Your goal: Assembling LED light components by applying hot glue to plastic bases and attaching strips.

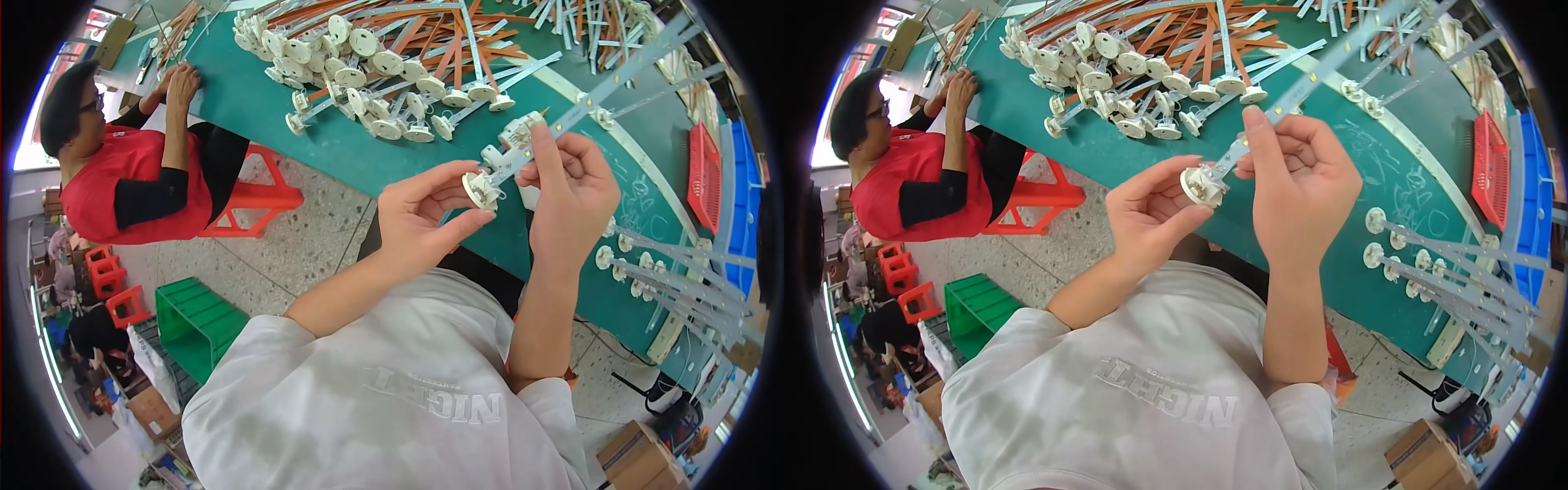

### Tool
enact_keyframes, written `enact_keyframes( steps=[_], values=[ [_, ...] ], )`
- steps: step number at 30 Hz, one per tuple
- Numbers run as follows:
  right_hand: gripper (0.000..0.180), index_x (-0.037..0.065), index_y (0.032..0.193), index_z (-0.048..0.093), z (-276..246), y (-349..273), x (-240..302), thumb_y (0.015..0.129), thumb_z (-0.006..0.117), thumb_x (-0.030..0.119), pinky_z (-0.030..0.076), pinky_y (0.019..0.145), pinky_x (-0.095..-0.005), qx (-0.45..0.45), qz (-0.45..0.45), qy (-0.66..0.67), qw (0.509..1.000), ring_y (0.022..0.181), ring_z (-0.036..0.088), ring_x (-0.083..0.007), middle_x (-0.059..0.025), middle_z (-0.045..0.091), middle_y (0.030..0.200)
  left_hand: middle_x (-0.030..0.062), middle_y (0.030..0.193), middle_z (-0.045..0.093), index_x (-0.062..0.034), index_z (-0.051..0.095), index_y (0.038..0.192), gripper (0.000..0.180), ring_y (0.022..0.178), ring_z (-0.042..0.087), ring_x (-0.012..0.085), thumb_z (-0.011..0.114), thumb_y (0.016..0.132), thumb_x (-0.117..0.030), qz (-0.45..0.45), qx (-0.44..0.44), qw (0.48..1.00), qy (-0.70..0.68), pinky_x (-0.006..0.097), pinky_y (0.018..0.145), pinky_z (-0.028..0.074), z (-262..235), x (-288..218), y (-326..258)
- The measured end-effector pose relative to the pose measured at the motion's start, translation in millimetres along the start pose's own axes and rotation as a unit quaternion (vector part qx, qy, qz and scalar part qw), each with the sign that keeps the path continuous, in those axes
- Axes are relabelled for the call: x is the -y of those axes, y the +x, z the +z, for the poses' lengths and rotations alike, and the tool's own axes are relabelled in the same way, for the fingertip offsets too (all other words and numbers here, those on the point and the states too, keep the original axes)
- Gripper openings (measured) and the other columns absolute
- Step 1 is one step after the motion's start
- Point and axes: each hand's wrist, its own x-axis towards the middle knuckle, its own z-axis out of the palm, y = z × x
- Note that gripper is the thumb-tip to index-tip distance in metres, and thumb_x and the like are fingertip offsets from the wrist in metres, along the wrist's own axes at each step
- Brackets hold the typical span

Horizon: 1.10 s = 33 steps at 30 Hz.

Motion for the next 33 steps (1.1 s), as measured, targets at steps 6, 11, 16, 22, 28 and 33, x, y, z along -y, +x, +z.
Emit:
enact_keyframes(
  steps=[6,11,16,22,28,33],
  values=[
    [0.019,-0.003,0.094,0.064,-14.1,-15.0,-9.7,0.079,0.073,0.002,0.050,0.060,-0.0207,0.192,0.105,-0.081,0.972,0.082,0.059,-0.0094,-0.0072,0.063,0.095,0.0210,0.119,0.059,0.0099,0.051,0.125,0.051,0.106,0.062,0.0232,0.069,0.078,0.010,0.056,-0.020,0.998,0.032,0.036,0.092,0.052,-11.7,-1.8,3.9],
    [0.034,0.000,0.111,0.060,-44.0,-6.9,-30.9,0.078,0.068,0.000,0.052,0.070,-0.0276,0.135,0.017,-0.280,0.950,0.087,0.061,-0.0182,-0.0091,0.062,0.106,0.0215,0.121,0.058,0.0097,0.049,0.127,0.051,0.108,0.061,0.0238,0.067,0.080,0.010,0.006,-0.046,0.999,-0.004,0.036,0.094,0.052,-24.3,-9.0,-1.9],
    [0.068,0.004,0.128,0.050,-58.1,12.3,-63.4,0.062,0.067,0.006,0.044,0.095,-0.0451,0.154,-0.098,-0.651,0.737,0.110,0.052,-0.0363,-0.0174,0.044,0.133,0.0210,0.122,0.057,0.0093,0.047,0.129,0.049,0.111,0.059,0.0232,0.065,0.082,0.010,0.027,-0.053,0.998,-0.002,0.036,0.094,0.052,-38.2,-7.4,0.0],
    [0.059,0.001,0.121,0.052,-65.5,38.4,-78.6,0.063,0.061,0.003,0.049,0.077,-0.0352,0.143,-0.148,-0.534,0.820,0.087,0.059,-0.0292,-0.0124,0.059,0.104,0.0195,0.121,0.058,0.0085,0.048,0.128,0.047,0.110,0.058,0.0210,0.064,0.084,0.009,0.029,-0.075,0.997,0.006,0.035,0.093,0.052,-42.9,-16.8,0.7],
    [0.039,-0.004,0.107,0.054,-67.7,-19.4,-43.8,0.068,0.059,0.004,0.040,0.036,-0.0227,0.189,0.146,0.153,0.959,0.067,0.058,-0.0175,-0.0169,0.057,0.098,0.0175,0.120,0.058,0.0084,0.049,0.127,0.046,0.109,0.059,0.0196,0.063,0.084,0.009,0.029,-0.085,0.996,0.011,0.033,0.092,0.053,-58.2,-23.6,3.9],
    [0.020,-0.005,0.093,0.058,-68.8,-50.3,-27.8,0.082,0.059,0.011,0.043,0.043,-0.0247,0.230,0.106,-0.019,0.967,0.063,0.058,-0.0192,-0.0221,0.059,0.103,0.0209,0.124,0.057,0.0100,0.046,0.131,0.048,0.112,0.059,0.0253,0.060,0.085,0.009,0.033,-0.085,0.994,0.055,0.039,0.098,0.048,-57.5,-25.3,3.5]
  ],
)
